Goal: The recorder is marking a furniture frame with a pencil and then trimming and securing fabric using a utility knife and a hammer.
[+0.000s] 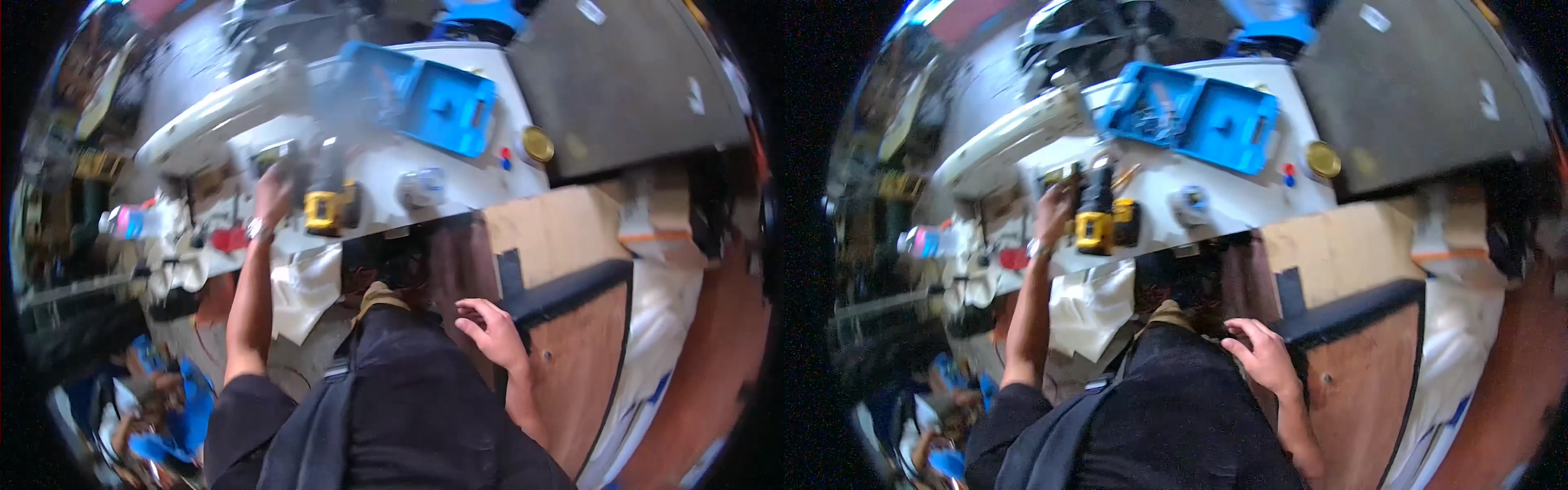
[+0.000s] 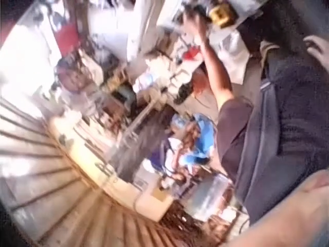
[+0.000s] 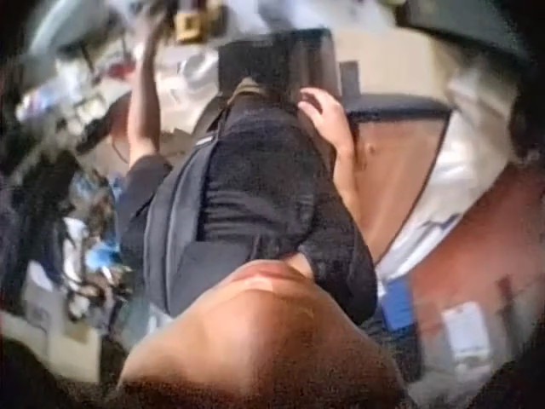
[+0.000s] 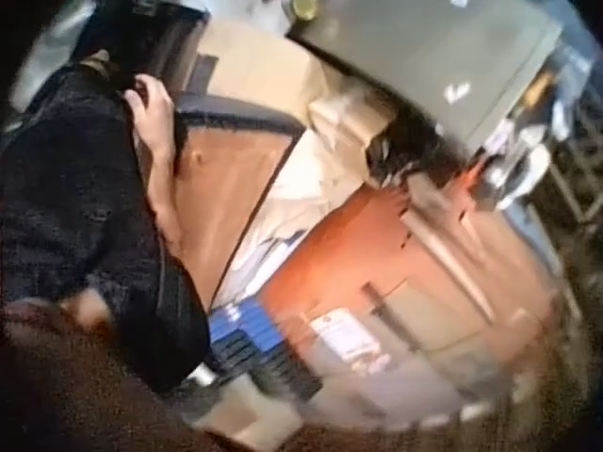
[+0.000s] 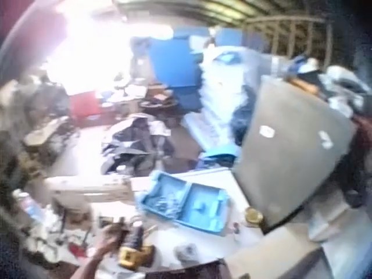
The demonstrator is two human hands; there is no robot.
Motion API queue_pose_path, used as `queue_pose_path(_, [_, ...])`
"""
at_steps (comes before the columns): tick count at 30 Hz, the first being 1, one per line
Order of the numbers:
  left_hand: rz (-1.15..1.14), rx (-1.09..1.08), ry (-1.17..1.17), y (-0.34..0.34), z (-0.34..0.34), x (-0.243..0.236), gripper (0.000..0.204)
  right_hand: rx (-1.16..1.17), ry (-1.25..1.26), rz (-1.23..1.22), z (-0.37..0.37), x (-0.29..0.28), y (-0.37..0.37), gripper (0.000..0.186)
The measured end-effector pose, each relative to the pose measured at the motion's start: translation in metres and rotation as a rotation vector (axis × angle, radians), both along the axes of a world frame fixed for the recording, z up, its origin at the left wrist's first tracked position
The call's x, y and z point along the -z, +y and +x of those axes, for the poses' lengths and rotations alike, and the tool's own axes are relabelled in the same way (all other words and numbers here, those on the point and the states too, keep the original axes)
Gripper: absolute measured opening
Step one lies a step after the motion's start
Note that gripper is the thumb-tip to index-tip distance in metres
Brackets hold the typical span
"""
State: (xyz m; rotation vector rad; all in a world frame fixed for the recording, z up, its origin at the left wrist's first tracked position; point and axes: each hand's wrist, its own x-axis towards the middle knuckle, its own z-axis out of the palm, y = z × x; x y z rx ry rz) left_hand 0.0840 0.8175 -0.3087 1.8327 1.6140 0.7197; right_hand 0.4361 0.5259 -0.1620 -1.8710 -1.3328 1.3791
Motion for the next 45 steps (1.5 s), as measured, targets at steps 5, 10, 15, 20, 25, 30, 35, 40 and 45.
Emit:
queue_pose_path(5, [-0.130, -0.171, -0.240, -0.070, -0.030, 0.026, 0.028, 0.168, -0.048, 0.093, 0.025, -0.025, -0.008, 0.033])
queue_pose_path(10, [-0.482, 0.253, -0.189, -0.172, -0.002, 0.073, 0.014, 0.412, -0.059, 0.126, 0.042, -0.024, -0.050, 0.028])
queue_pose_path(15, [-0.679, 0.659, -0.385, -0.167, 0.155, 0.026, 0.022, 0.537, 0.039, 0.147, 0.030, -0.020, -0.074, 0.031])
queue_pose_path(20, [-0.631, 0.943, -0.291, -0.154, 0.225, 0.000, 0.025, 0.609, 0.100, 0.025, 0.007, -0.014, -0.115, 0.030])
queue_pose_path(25, [-0.535, 0.786, -0.113, -0.190, 0.151, 0.082, 0.027, 0.516, 0.167, -0.064, 0.000, -0.020, -0.094, 0.031])
queue_pose_path(30, [-0.658, 0.194, -0.044, -0.214, 0.067, 0.127, 0.024, 0.312, 0.142, -0.131, 0.027, -0.022, -0.051, 0.032])
queue_pose_path(35, [-0.370, -0.379, -0.192, -0.221, -0.013, 0.129, 0.020, -0.042, -0.198, -0.099, 0.061, -0.028, 0.050, 0.021])
queue_pose_path(40, [-0.309, -0.567, -0.164, -0.182, -0.042, 0.068, 0.017, -0.017, -0.368, 0.013, 0.099, -0.008, 0.159, 0.022])
queue_pose_path(45, [-0.131, -0.556, -0.072, -0.134, -0.032, 0.046, 0.023, 0.003, -0.397, 0.047, 0.116, 0.017, 0.214, 0.025])
